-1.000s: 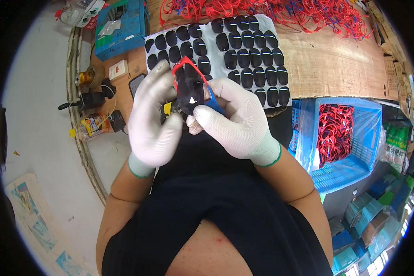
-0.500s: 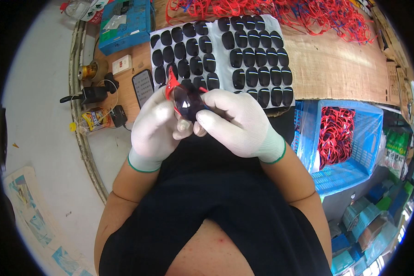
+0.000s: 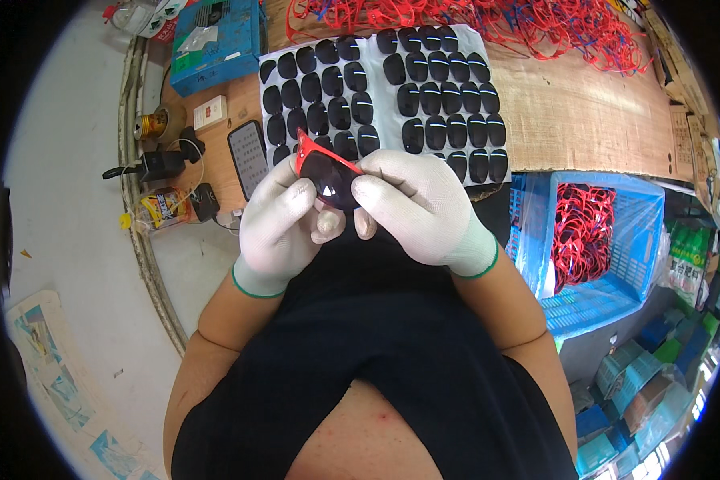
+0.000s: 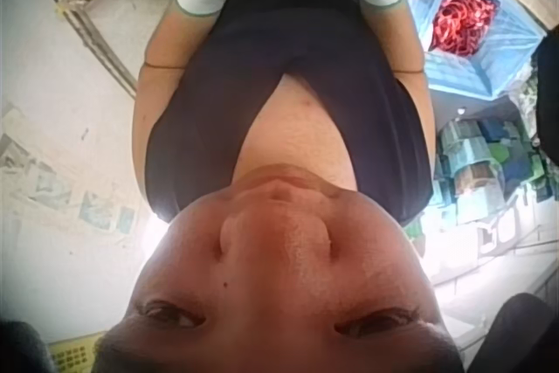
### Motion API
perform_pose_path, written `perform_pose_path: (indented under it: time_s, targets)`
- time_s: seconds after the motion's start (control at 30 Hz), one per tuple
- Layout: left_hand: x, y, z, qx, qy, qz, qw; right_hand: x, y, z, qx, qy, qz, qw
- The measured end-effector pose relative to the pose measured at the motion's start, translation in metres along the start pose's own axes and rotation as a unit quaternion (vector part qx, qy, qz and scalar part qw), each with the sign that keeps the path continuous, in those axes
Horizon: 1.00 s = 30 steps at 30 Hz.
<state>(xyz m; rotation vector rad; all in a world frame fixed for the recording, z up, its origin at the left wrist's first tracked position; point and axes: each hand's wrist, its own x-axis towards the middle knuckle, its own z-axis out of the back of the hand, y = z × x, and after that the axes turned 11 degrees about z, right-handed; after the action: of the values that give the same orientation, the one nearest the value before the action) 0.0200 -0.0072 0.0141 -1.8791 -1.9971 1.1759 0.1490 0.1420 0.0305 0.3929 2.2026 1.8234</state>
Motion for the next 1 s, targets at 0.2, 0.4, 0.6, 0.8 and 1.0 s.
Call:
perform_pose_path:
  time_s: [0.2, 0.4, 0.6, 0.8, 1.0]
  targets:
    - [0.001, -0.002, 0.002, -0.024, -0.050, 0.018, 0.998, 0.003, 0.003, 0.001, -0.143, 0.017, 0.039, 0.989]
    - [0.000, 0.003, 0.009, -0.027, -0.013, 0.008, 1.000, -0.002, -0.004, -0.002, -0.109, 0.002, 0.093, 0.990]
    - [-0.002, 0.001, 0.001, -0.014, -0.026, -0.002, 1.000, 0.000, 0.001, 0.002, -0.096, 0.018, 0.057, 0.994]
    - [0.001, 0.006, 0.007, -0.003, -0.057, 0.003, 0.998, -0.001, -0.001, -0.001, -0.198, 0.023, 0.128, 0.972]
    - [-0.001, 0.005, 0.000, 0.029, -0.041, -0.023, 0.998, -0.002, -0.004, 0.004, -0.349, 0.021, 0.325, 0.878]
